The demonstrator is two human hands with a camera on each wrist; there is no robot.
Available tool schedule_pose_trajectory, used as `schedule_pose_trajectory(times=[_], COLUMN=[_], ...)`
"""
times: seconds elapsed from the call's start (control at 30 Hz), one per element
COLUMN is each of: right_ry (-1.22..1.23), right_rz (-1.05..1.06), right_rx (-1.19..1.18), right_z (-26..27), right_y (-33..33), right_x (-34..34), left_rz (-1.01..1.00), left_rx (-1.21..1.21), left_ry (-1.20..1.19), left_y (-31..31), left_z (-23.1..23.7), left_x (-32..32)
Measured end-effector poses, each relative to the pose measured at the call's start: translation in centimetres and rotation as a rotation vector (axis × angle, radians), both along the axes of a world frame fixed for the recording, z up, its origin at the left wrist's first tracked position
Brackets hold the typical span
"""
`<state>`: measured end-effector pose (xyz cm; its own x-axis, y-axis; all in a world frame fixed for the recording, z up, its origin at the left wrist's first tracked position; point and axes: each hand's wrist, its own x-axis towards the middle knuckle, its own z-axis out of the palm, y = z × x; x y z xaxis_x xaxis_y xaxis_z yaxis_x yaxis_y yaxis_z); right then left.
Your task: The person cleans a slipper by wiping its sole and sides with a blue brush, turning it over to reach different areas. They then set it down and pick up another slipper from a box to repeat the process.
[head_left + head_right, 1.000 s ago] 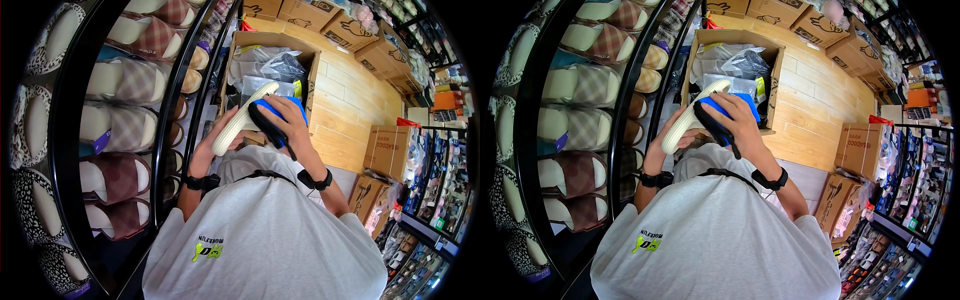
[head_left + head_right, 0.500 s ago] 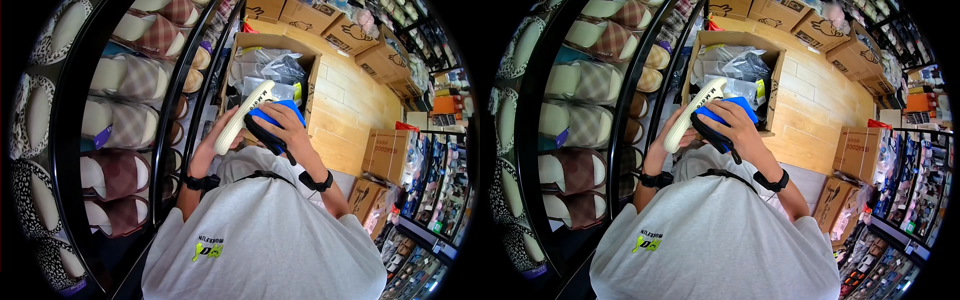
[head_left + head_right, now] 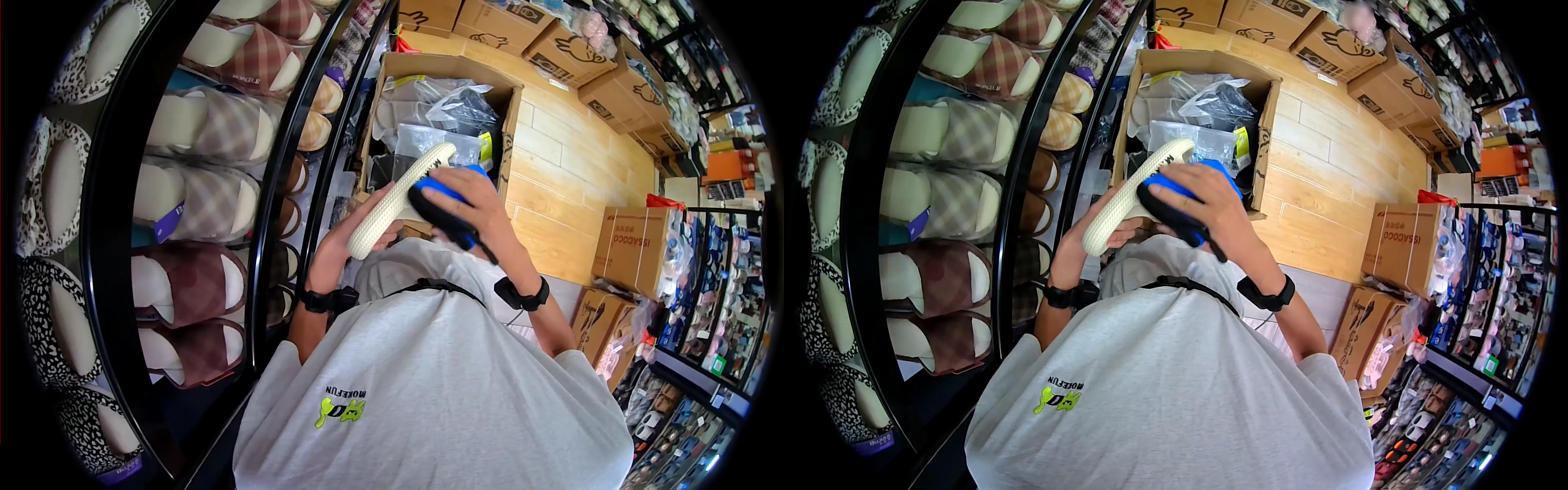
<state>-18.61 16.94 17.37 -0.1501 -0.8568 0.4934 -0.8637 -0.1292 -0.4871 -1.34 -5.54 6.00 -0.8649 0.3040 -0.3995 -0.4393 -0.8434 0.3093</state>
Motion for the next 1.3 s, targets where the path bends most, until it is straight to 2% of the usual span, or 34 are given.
schedule_pose_trajectory(times=[0.07,0.13,0.2,0.27,0.33,0.4,0.47,0.5,0.53,0.6,0.7,0.73,0.8,0.87,0.9,1.0,1.07,1.13,1.23,1.27,1.3], right_ry=[-0.016,-0.022,0.081,0.130,0.217,0.211,-0.006,-0.043,-0.044,-0.008,0.082,0.115,0.160,0.054,0.018,0.001,0.002,0.084,0.129,0.110,0.107], right_rz=[-0.154,-0.202,-0.190,-0.037,0.060,0.084,-0.049,-0.136,-0.211,-0.226,-0.085,-0.003,0.079,0.098,0.042,-0.175,-0.184,-0.094,0.040,0.055,-0.004], right_rx=[-0.014,-0.027,-0.003,0.034,0.069,0.082,-0.012,-0.068,-0.048,-0.008,0.023,0.021,0.053,0.048,0.019,0.039,0.049,0.043,0.054,0.044,0.018], right_z=[-0.5,-0.2,0.3,1.0,0.5,0.3,0.0,-0.2,-0.8,-0.3,0.7,0.8,0.5,0.3,0.2,0.9,1.3,1.6,1.7,1.6,1.5], right_y=[-0.1,-0.1,-0.1,0.4,0.7,0.8,0.5,-0.1,-0.2,-0.3,-0.3,-0.4,-0.2,-0.4,-0.8,-1.3,-1.5,-1.6,-1.2,-1.2,-1.2], right_x=[-0.3,0.1,0.8,1.7,2.1,1.2,0.5,0.3,0.3,0.7,2.0,2.3,2.5,0.9,0.6,0.5,1.2,2.0,2.4,1.9,1.3], left_rz=[-0.073,-0.076,-0.060,-0.052,-0.022,-0.061,-0.096,-0.119,-0.117,-0.108,-0.074,-0.041,0.005,-0.049,-0.094,-0.074,-0.086,-0.091,-0.053,-0.048,-0.094], left_rx=[0.067,0.100,0.130,0.160,-0.024,-0.013,0.246,0.297,0.295,0.253,0.259,0.106,0.000,0.073,0.148,-0.021,-0.012,-0.006,-0.237,-0.237,-0.048], left_ry=[0.023,0.071,0.082,0.094,0.135,0.055,0.129,0.088,0.089,0.083,0.056,0.010,0.003,0.024,0.046,-0.024,-0.006,0.015,0.163,0.164,0.097], left_y=[-0.1,0.1,0.2,0.3,0.3,0.1,0.4,0.3,0.2,0.5,0.7,0.7,1.0,0.9,0.8,1.0,0.8,0.6,0.4,0.3,0.1], left_z=[-0.7,0.1,0.4,0.3,0.1,0.0,-0.6,-0.5,-0.5,-0.3,0.7,0.8,1.5,0.9,0.7,2.5,2.3,2.0,1.7,1.6,1.4], left_x=[0.1,0.1,0.1,0.0,0.4,0.6,0.2,0.2,0.0,-0.4,-0.5,-0.2,0.1,0.0,0.0,-0.1,-0.2,-0.2,0.4,0.3,0.1])
